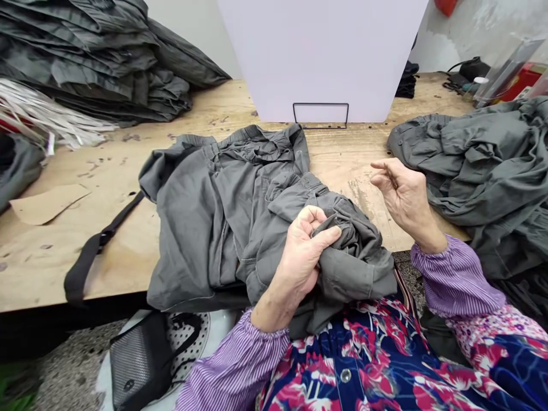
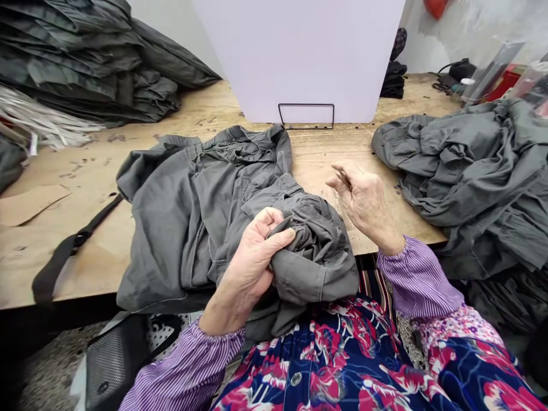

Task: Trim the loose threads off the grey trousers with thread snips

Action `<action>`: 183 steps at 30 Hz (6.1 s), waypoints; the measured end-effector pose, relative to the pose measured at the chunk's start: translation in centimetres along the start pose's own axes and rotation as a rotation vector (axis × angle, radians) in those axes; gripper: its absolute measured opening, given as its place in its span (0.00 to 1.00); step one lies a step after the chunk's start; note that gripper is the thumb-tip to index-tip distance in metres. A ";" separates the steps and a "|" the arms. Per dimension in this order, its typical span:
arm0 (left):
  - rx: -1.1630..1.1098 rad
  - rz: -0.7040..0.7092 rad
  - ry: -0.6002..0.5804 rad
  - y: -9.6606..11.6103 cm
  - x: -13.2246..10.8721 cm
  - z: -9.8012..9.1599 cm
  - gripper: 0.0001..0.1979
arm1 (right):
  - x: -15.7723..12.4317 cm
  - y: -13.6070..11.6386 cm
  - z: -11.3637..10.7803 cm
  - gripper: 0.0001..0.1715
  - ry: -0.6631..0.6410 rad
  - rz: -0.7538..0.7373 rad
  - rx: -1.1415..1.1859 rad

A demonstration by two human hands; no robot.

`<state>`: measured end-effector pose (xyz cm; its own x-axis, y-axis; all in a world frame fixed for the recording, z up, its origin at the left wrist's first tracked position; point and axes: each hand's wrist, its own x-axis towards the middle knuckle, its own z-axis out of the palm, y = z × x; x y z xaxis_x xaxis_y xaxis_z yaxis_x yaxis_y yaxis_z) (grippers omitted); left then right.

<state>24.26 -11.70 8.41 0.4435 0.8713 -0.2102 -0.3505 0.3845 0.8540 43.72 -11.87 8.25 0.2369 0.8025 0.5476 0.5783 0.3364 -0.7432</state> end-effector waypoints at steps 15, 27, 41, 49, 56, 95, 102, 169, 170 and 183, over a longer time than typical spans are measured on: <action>-0.116 -0.025 -0.040 -3.5 1.5 0.7 0.16 | -5.7 4.4 3.0 0.11 -0.275 0.123 -0.179; -0.041 0.039 0.022 -4.6 1.4 0.0 0.16 | -9.1 -0.7 -1.5 0.08 -0.374 0.320 -0.084; -0.037 0.067 0.059 -5.1 1.2 0.1 0.16 | -8.6 -0.3 0.0 0.08 -0.386 0.255 -0.094; -0.013 0.058 0.042 -5.3 1.0 0.2 0.15 | -8.1 -0.4 0.4 0.07 -0.396 0.206 -0.129; -0.016 0.063 0.024 -5.3 1.1 0.1 0.15 | -8.2 -0.4 0.6 0.07 -0.359 0.177 -0.144; 0.708 0.611 0.489 -4.5 -3.0 -0.2 0.19 | -6.0 -1.3 6.5 0.09 0.253 -0.087 0.172; 0.935 0.677 0.474 -5.0 -1.3 -1.8 0.15 | -7.0 -0.7 7.5 0.10 0.388 -0.086 0.205; -0.272 -0.006 0.241 -3.7 3.0 -0.1 0.12 | -7.4 0.9 3.9 0.04 -0.119 -0.081 0.019; -0.262 0.001 0.238 -3.7 2.9 -0.1 0.12 | -7.4 0.9 3.9 0.05 -0.140 -0.101 0.017; 0.131 0.036 0.074 -3.1 1.6 -0.6 0.17 | -6.3 -0.2 3.3 0.08 -0.072 0.543 0.926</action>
<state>25.58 -11.28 5.17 0.3689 0.9058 -0.2083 -0.2522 0.3132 0.9156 39.59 -15.35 3.67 0.2200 0.9740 0.0547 -0.4139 0.1440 -0.8989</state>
